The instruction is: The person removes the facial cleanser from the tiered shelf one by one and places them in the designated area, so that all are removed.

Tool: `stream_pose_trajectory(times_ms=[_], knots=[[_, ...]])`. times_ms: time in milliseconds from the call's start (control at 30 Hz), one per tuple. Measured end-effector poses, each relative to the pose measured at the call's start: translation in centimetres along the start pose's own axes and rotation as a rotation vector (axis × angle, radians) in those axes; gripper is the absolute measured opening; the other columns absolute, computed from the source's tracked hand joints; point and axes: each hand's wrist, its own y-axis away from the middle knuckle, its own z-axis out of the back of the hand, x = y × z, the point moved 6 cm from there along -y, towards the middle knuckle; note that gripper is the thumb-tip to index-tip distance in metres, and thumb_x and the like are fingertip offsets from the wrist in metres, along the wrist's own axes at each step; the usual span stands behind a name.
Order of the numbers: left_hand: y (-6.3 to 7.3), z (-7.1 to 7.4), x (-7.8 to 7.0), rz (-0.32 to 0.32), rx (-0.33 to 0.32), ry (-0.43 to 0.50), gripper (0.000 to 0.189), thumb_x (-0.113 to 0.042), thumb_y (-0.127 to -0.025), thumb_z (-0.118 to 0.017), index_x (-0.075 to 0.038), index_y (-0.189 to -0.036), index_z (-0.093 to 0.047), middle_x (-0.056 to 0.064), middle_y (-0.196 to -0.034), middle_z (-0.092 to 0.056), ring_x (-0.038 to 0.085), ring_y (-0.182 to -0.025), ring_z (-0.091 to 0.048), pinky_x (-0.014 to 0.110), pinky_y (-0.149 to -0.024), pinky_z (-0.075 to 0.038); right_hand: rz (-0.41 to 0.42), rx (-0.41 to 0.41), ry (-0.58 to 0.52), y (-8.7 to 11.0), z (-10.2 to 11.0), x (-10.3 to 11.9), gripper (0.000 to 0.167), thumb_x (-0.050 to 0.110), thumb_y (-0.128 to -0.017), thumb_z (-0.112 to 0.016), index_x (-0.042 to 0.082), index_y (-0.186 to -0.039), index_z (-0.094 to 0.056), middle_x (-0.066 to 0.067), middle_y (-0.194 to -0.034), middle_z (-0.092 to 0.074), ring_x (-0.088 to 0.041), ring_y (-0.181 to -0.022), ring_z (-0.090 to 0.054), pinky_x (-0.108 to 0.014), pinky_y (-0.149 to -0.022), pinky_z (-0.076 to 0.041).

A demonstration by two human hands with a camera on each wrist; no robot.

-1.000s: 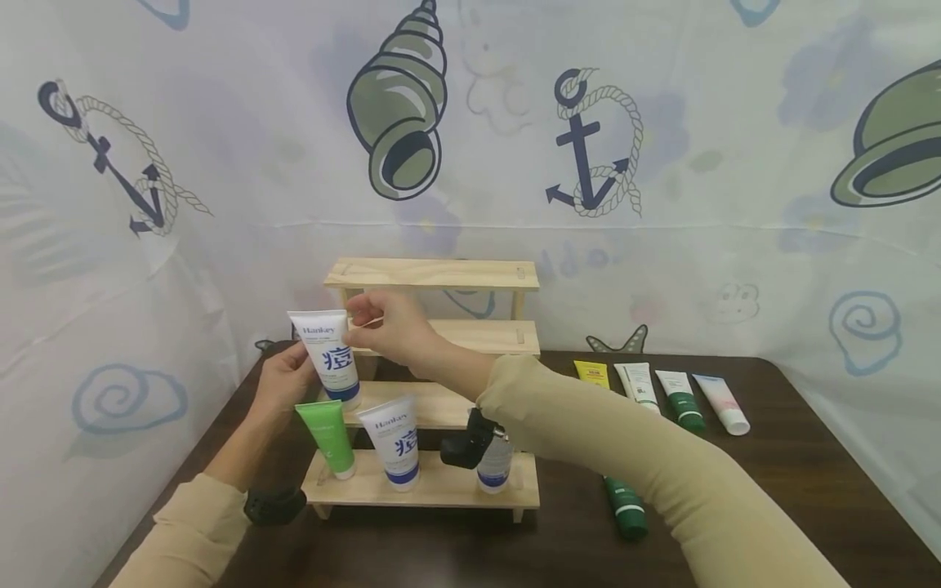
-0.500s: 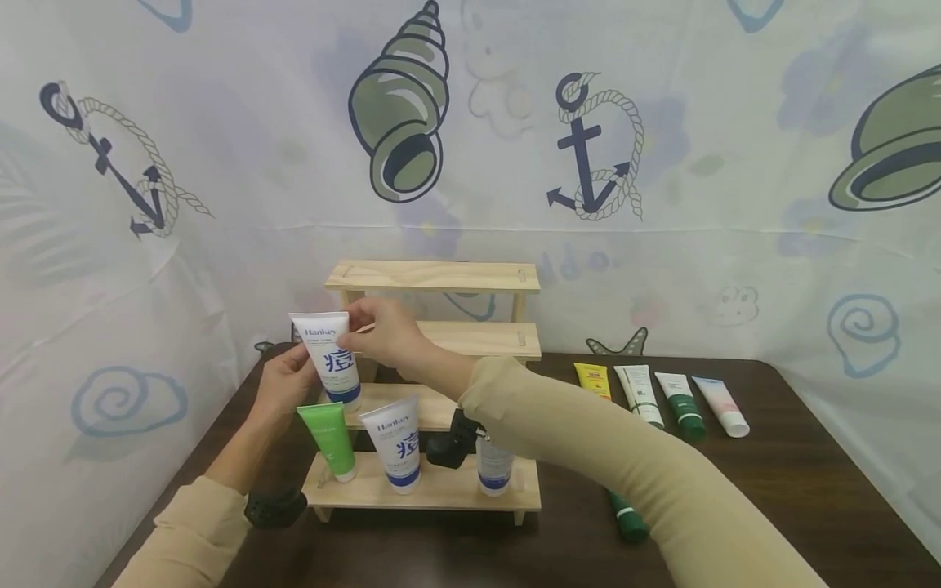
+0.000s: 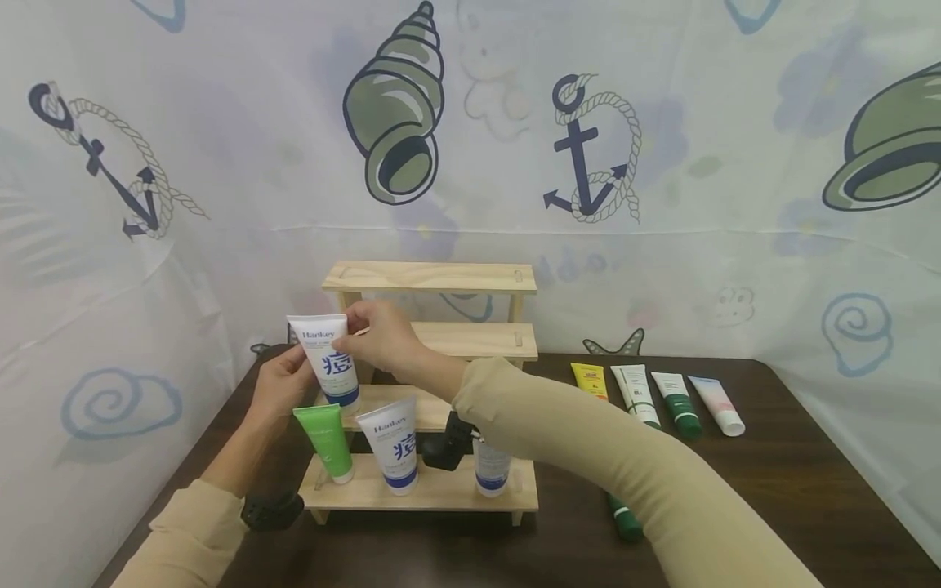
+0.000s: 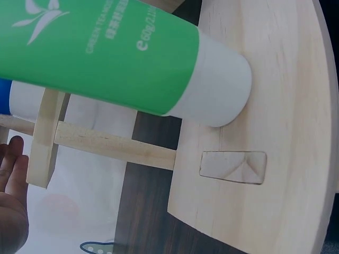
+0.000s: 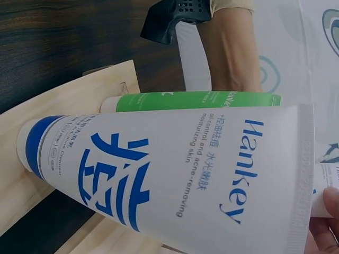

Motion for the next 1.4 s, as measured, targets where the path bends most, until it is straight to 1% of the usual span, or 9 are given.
stream_pose_trajectory(times_ms=[100, 200, 333, 400, 500, 633, 900, 1167, 1400], knots=[[0.0, -0.1, 0.0, 0.0, 0.014, 0.003, 0.063, -0.048, -0.094, -0.048, -0.008, -0.142, -0.039, 0.02, -0.138, -0.048, 0.031, -0.123, -0.051, 0.044, -0.102, -0.042, 0.005, -0.002, -0.016, 0.4, 0.3, 0.1, 0.019, 0.003, -0.085, -0.067, -0.002, -0.104, -0.064, -0.012, -0.1, -0.067, -0.018, -0.091, -0.064, -0.016, -0.069, -0.052], [-0.1, -0.1, 0.0, -0.001, 0.015, 0.003, 0.063, -0.048, -0.094, -0.049, -0.009, -0.142, -0.04, 0.02, -0.137, -0.049, 0.014, -0.108, -0.061, 0.029, -0.094, -0.049, 0.02, -0.014, -0.026, 0.8, 0.9, 0.5, 0.016, 0.003, -0.086, -0.066, -0.001, -0.101, -0.064, -0.011, -0.101, -0.067, -0.019, -0.094, -0.065, -0.017, -0.07, -0.053], [-0.1, -0.1, 0.1, 0.009, 0.025, 0.032, 0.065, -0.05, -0.092, -0.051, -0.013, -0.143, -0.039, 0.019, -0.138, -0.048, -0.01, -0.086, -0.059, 0.015, -0.082, -0.05, 0.053, -0.043, -0.041, 1.4, 2.3, 1.1, 0.01, 0.004, -0.087, -0.066, -0.001, -0.096, -0.063, -0.011, -0.1, -0.067, -0.021, -0.096, -0.065, -0.019, -0.075, -0.053], [-0.2, -0.2, 0.1, 0.009, 0.036, 0.043, 0.066, -0.051, -0.091, -0.051, -0.014, -0.144, -0.036, 0.017, -0.141, -0.045, -0.009, -0.088, -0.06, 0.016, -0.084, -0.05, 0.064, -0.057, -0.052, 1.7, 3.1, 1.4, 0.009, 0.005, -0.087, -0.066, 0.0, -0.094, -0.063, -0.011, -0.1, -0.067, -0.021, -0.096, -0.065, -0.02, -0.076, -0.053], [-0.2, -0.2, 0.1, 0.005, 0.045, 0.048, 0.066, -0.05, -0.092, -0.051, -0.014, -0.145, -0.035, 0.015, -0.144, -0.042, 0.006, -0.105, -0.063, 0.019, -0.088, -0.048, 0.072, -0.084, -0.06, 2.2, 4.6, 1.6, 0.009, 0.006, -0.086, -0.067, 0.0, -0.093, -0.063, -0.01, -0.099, -0.068, -0.019, -0.094, -0.065, -0.019, -0.076, -0.053], [-0.2, -0.2, 0.0, -0.017, 0.049, 0.053, 0.065, -0.047, -0.093, -0.051, -0.01, -0.145, -0.035, 0.016, -0.146, -0.038, 0.018, -0.121, -0.053, 0.017, -0.088, -0.046, 0.083, -0.114, -0.081, 3.2, 6.9, 1.8, 0.011, 0.006, -0.086, -0.067, -0.001, -0.094, -0.063, -0.011, -0.101, -0.067, -0.02, -0.093, -0.066, -0.021, -0.077, -0.054], [-0.2, -0.4, -0.2, -0.045, 0.048, 0.06, 0.065, -0.045, -0.093, -0.052, -0.007, -0.144, -0.036, 0.019, -0.145, -0.037, -0.006, -0.104, -0.056, 0.011, -0.083, -0.047, 0.171, -0.204, -0.145, 6.0, 12.2, 1.4, 0.014, 0.003, -0.087, -0.064, -0.003, -0.099, -0.059, -0.016, -0.101, -0.064, -0.026, -0.094, -0.066, -0.032, -0.083, -0.055], [-0.2, -0.4, -0.3, -0.045, 0.059, 0.047, 0.065, -0.045, -0.093, -0.05, -0.007, -0.144, -0.035, 0.019, -0.146, -0.036, 0.003, -0.113, -0.055, 0.011, -0.083, -0.047, 0.265, -0.309, -0.103, 10.0, 18.0, -0.5, 0.022, -0.002, -0.089, -0.059, -0.007, -0.109, -0.054, -0.02, -0.109, -0.062, -0.026, -0.095, -0.065, -0.032, -0.087, -0.054], [-0.2, -0.1, -0.2, -0.055, 0.058, 0.054, 0.066, -0.045, -0.093, -0.051, -0.006, -0.144, -0.034, 0.022, -0.146, -0.034, -0.01, -0.097, -0.057, 0.01, -0.082, -0.047, 0.148, -0.408, -0.012, 14.0, 22.1, -4.4, 0.029, 0.01, -0.092, -0.06, -0.002, -0.117, -0.053, -0.015, -0.117, -0.062, -0.017, -0.103, -0.062, -0.025, -0.086, -0.053]])
